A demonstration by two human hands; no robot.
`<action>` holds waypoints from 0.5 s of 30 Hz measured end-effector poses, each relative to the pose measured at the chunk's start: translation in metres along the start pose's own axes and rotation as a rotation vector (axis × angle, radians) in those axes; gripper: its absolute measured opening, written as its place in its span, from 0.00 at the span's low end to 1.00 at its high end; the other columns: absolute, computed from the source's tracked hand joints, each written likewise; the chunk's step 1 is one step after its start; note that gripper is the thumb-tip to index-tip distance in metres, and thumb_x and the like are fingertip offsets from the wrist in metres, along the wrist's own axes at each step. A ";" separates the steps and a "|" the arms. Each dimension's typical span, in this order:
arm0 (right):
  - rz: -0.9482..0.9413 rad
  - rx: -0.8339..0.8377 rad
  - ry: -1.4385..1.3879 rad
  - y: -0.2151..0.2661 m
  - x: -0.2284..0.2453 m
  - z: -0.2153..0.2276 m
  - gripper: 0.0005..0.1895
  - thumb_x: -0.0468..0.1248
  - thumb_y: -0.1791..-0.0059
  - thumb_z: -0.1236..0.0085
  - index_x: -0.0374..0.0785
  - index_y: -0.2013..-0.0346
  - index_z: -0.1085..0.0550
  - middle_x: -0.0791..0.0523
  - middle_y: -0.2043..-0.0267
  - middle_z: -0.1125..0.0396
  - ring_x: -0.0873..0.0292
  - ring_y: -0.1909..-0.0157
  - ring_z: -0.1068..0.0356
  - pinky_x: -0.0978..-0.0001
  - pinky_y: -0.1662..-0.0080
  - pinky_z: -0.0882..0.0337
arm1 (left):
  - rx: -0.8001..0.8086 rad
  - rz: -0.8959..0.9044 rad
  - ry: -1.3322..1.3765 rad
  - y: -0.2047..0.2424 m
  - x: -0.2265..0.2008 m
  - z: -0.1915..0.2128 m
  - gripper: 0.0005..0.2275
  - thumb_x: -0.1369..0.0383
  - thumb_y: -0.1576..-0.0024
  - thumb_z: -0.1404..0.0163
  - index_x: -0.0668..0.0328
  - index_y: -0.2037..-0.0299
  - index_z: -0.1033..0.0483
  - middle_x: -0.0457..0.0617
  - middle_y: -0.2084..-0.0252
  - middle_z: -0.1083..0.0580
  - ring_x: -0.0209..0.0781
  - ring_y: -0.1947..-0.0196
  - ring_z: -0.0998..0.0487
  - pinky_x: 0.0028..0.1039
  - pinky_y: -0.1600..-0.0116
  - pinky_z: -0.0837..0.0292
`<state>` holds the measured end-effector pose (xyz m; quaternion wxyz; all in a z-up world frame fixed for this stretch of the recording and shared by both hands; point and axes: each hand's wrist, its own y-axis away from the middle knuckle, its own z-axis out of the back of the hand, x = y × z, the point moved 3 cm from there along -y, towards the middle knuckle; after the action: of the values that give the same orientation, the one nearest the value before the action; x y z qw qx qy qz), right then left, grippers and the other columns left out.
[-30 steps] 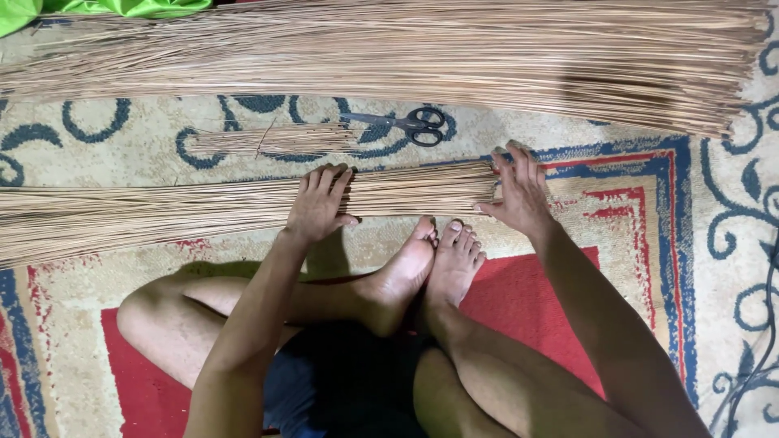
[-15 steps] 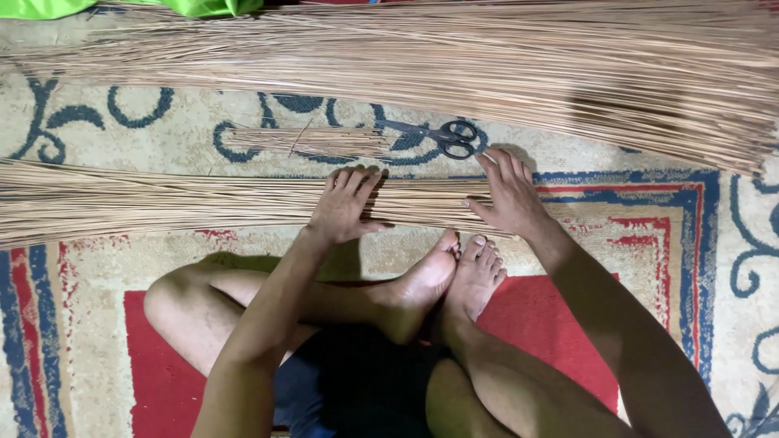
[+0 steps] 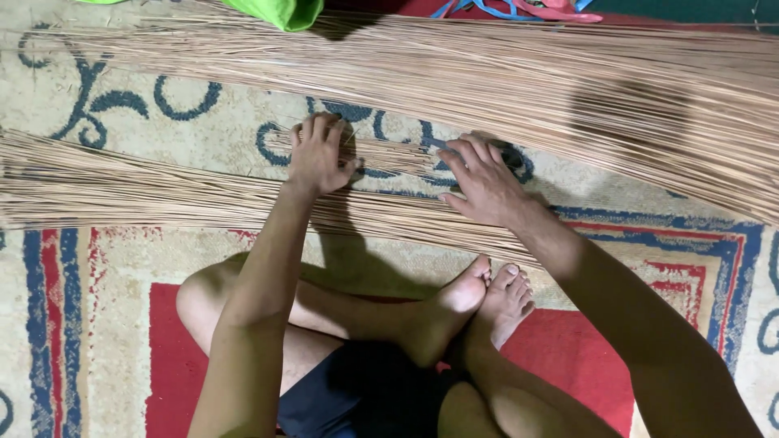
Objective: Sorting, aligning, and trimming bundles of thin wooden sticks using scissors while sitting on the floor.
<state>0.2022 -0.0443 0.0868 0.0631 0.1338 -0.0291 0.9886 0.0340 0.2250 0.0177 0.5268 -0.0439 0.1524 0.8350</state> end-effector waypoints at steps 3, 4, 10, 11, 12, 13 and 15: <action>0.035 0.006 0.022 -0.019 -0.004 -0.023 0.40 0.50 0.57 0.35 0.40 0.35 0.38 0.49 0.38 0.43 0.42 0.29 0.47 0.49 0.41 0.43 | 0.059 -0.111 -0.084 -0.008 0.005 -0.013 0.44 0.41 0.55 0.38 0.56 0.31 0.36 0.52 0.33 0.42 0.52 0.29 0.48 0.47 0.25 0.60; 0.038 0.011 0.019 -0.026 -0.002 -0.022 0.40 0.50 0.57 0.35 0.40 0.35 0.38 0.49 0.38 0.43 0.42 0.29 0.47 0.49 0.41 0.43 | 0.063 -0.106 -0.081 -0.009 0.011 -0.016 0.44 0.41 0.55 0.38 0.56 0.31 0.36 0.52 0.33 0.42 0.52 0.29 0.48 0.47 0.25 0.60; 0.047 0.011 -0.027 -0.066 -0.004 -0.033 0.37 0.47 0.57 0.33 0.36 0.38 0.34 0.47 0.39 0.41 0.43 0.31 0.46 0.52 0.42 0.40 | 0.025 -0.344 -0.102 -0.014 0.017 -0.002 0.29 0.49 0.48 0.40 0.44 0.36 0.29 0.42 0.42 0.38 0.47 0.41 0.37 0.36 0.39 0.34; 0.030 -0.001 -0.052 -0.072 -0.007 -0.034 0.37 0.45 0.58 0.32 0.35 0.38 0.34 0.48 0.41 0.41 0.43 0.32 0.45 0.52 0.44 0.39 | -0.001 -0.391 -0.099 -0.015 0.018 -0.002 0.26 0.52 0.47 0.40 0.43 0.38 0.28 0.41 0.45 0.37 0.46 0.43 0.35 0.36 0.42 0.31; 0.012 -0.012 -0.076 -0.078 -0.010 -0.035 0.38 0.43 0.58 0.31 0.34 0.38 0.34 0.48 0.42 0.40 0.43 0.33 0.44 0.52 0.45 0.38 | -0.028 -0.437 -0.095 -0.016 0.019 -0.001 0.23 0.55 0.46 0.40 0.41 0.40 0.26 0.41 0.47 0.35 0.46 0.45 0.33 0.35 0.44 0.28; 0.012 -0.012 -0.076 -0.083 -0.017 -0.042 0.38 0.43 0.58 0.31 0.34 0.38 0.34 0.48 0.42 0.40 0.43 0.33 0.44 0.52 0.45 0.38 | -0.027 -0.438 -0.096 -0.017 0.020 -0.004 0.23 0.55 0.46 0.40 0.41 0.40 0.26 0.41 0.47 0.35 0.46 0.45 0.33 0.35 0.44 0.28; -0.022 -0.085 0.022 -0.093 -0.032 -0.054 0.35 0.41 0.57 0.33 0.37 0.38 0.34 0.52 0.47 0.40 0.49 0.40 0.40 0.57 0.50 0.36 | -0.091 -0.496 -0.108 -0.020 0.019 -0.008 0.18 0.57 0.45 0.41 0.38 0.44 0.24 0.39 0.49 0.33 0.43 0.46 0.29 0.33 0.48 0.24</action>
<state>0.2306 0.0485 0.0298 0.0801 0.1204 -0.0687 0.9871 0.0423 0.2470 0.0014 0.7205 -0.0591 0.0708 0.6873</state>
